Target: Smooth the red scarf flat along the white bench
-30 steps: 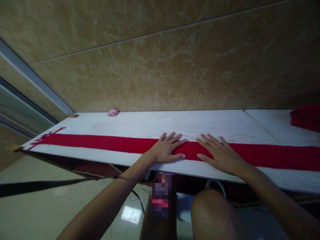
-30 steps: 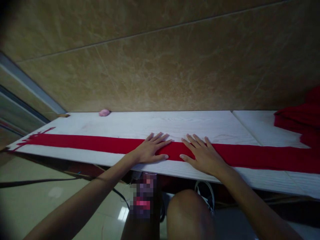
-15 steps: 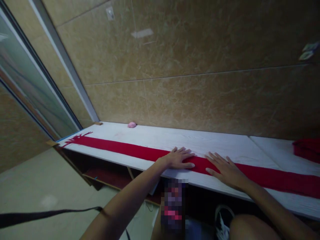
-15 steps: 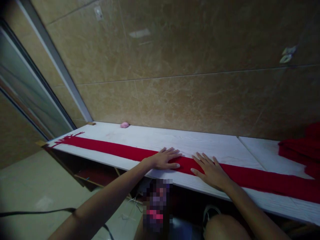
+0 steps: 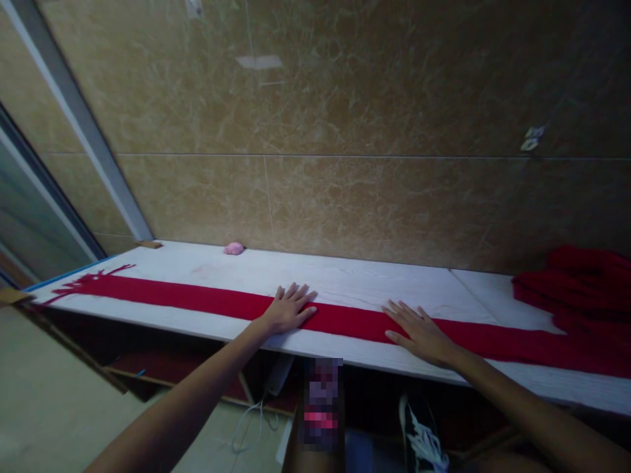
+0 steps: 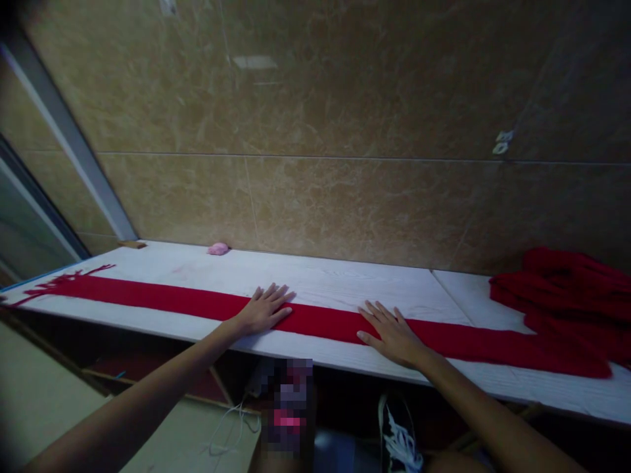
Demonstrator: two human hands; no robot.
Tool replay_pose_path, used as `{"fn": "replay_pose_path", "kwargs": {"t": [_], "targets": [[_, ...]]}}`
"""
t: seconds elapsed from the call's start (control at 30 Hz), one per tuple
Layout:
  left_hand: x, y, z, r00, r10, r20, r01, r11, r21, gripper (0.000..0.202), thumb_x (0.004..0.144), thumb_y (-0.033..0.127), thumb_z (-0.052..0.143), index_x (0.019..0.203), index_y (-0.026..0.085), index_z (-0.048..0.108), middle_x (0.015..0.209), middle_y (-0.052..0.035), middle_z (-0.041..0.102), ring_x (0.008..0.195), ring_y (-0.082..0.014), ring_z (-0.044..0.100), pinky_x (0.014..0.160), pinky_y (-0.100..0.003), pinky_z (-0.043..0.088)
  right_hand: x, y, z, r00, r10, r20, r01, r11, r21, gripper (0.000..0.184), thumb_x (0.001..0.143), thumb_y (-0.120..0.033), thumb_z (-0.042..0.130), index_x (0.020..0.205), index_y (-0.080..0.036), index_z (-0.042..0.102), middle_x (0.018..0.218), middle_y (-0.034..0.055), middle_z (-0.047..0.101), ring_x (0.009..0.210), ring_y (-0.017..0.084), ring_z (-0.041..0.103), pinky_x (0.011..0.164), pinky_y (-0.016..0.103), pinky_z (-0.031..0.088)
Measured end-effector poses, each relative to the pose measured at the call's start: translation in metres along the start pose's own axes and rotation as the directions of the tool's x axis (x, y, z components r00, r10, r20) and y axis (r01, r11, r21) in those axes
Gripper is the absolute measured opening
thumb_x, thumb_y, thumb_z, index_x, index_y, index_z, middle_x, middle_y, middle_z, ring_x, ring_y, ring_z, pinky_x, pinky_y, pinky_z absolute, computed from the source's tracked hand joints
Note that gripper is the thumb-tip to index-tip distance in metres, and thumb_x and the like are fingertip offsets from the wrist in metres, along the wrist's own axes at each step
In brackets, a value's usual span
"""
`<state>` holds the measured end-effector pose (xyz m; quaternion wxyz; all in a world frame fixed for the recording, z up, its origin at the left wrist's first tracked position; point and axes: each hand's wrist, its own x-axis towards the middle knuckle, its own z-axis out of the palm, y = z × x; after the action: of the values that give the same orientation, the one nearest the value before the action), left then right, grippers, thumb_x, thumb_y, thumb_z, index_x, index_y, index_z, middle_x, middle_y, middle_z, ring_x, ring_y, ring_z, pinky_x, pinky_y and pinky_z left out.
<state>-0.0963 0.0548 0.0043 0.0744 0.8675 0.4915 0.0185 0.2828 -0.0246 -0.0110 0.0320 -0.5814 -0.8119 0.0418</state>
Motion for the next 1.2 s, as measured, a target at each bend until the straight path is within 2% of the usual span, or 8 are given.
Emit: {"fn": "replay_pose_path", "kwargs": {"t": [0.2,0.37,0.57,0.67,0.77,0.87,0.93,1.2], "targets": [[0.020,0.019,-0.021,0.997,0.012,0.078,-0.010,1.000,-0.024,0.072,0.108,0.066,0.021,0.170,0.029,0.024,0.177,-0.0113,0.012,0.164,-0.0400,0.003,0.125,-0.074,0.006,0.001,0.001,0.001,1.000,0.014,0.012,-0.014,1.000,0.007,0.075,0.104,-0.069,0.037,0.166,-0.026,0.039,0.173,0.0126,0.030,0.160,0.035,0.022,0.127,0.065,0.018],[0.063,0.085,-0.029,0.951,0.294,0.094,-0.282,0.952,-0.119,0.071,0.108,0.067,0.020,0.170,0.031,0.023,0.178,-0.0083,0.011,0.165,-0.0365,0.001,0.128,-0.068,0.006,0.001,0.003,0.003,1.000,0.015,0.019,-0.015,1.000,0.015,0.076,0.105,-0.069,0.037,0.166,-0.023,0.038,0.174,0.0130,0.026,0.161,0.036,0.019,0.128,0.066,0.015],[0.110,0.151,-0.005,0.845,0.514,0.146,-0.491,0.855,-0.168,0.070,0.111,0.059,0.022,0.170,0.023,0.021,0.178,-0.0085,0.013,0.166,-0.0310,0.002,0.132,-0.058,0.008,-0.001,-0.002,0.007,1.000,0.002,-0.009,-0.002,1.000,0.011,0.080,0.105,-0.069,0.040,0.158,-0.011,0.049,0.169,0.0231,0.035,0.160,0.040,0.022,0.128,0.068,0.012],[0.117,0.158,0.011,0.813,0.566,0.139,-0.541,0.821,-0.179,0.073,0.110,0.061,0.020,0.170,0.019,0.018,0.178,-0.0094,0.014,0.166,-0.0293,0.005,0.133,-0.055,0.007,-0.004,0.000,0.004,0.999,-0.003,-0.045,0.007,0.996,0.092,0.079,0.104,-0.066,0.049,0.161,-0.012,0.045,0.168,0.0217,0.037,0.159,0.038,0.025,0.128,0.068,0.013],[0.115,0.156,0.022,0.810,0.581,0.075,-0.561,0.807,-0.185,0.073,0.111,0.060,0.018,0.171,0.019,0.015,0.177,-0.0092,0.015,0.166,-0.0279,0.008,0.134,-0.053,0.008,-0.012,0.014,-0.004,0.987,0.005,-0.162,0.027,0.980,0.195,0.058,0.110,-0.050,0.044,0.157,-0.018,0.051,0.164,0.0167,0.046,0.157,0.032,0.034,0.127,0.069,0.019],[0.112,0.155,0.026,0.813,0.581,0.033,-0.569,0.805,-0.166,0.073,0.111,0.060,0.021,0.170,0.018,0.018,0.177,-0.0110,0.017,0.165,-0.0291,0.009,0.134,-0.054,0.009,-0.021,0.035,-0.014,0.928,0.055,-0.367,0.028,0.976,0.215,0.046,0.111,-0.034,0.037,0.149,-0.020,0.059,0.161,0.0151,0.051,0.153,0.029,0.041,0.126,0.068,0.023],[0.111,0.156,0.027,0.809,0.587,0.046,-0.576,0.805,-0.145,0.074,0.110,0.061,0.024,0.169,0.016,0.025,0.176,-0.0126,0.021,0.165,-0.0309,0.010,0.133,-0.055,0.009,-0.025,0.046,-0.014,0.907,0.056,-0.417,0.022,0.983,0.181,0.046,0.110,-0.030,0.039,0.152,-0.021,0.056,0.164,0.0151,0.047,0.154,0.029,0.039,0.126,0.067,0.025],[0.111,0.157,0.027,0.826,0.559,0.069,-0.546,0.825,-0.149,0.074,0.108,0.064,0.034,0.165,0.016,0.035,0.174,-0.0131,0.025,0.164,-0.0335,0.016,0.132,-0.059,0.010,-0.033,0.049,0.022,0.981,-0.007,-0.194,0.005,1.000,-0.015,0.052,0.109,-0.029,0.036,0.159,-0.019,0.047,0.166,0.0139,0.045,0.156,0.031,0.037,0.124,0.068,0.030]]}}
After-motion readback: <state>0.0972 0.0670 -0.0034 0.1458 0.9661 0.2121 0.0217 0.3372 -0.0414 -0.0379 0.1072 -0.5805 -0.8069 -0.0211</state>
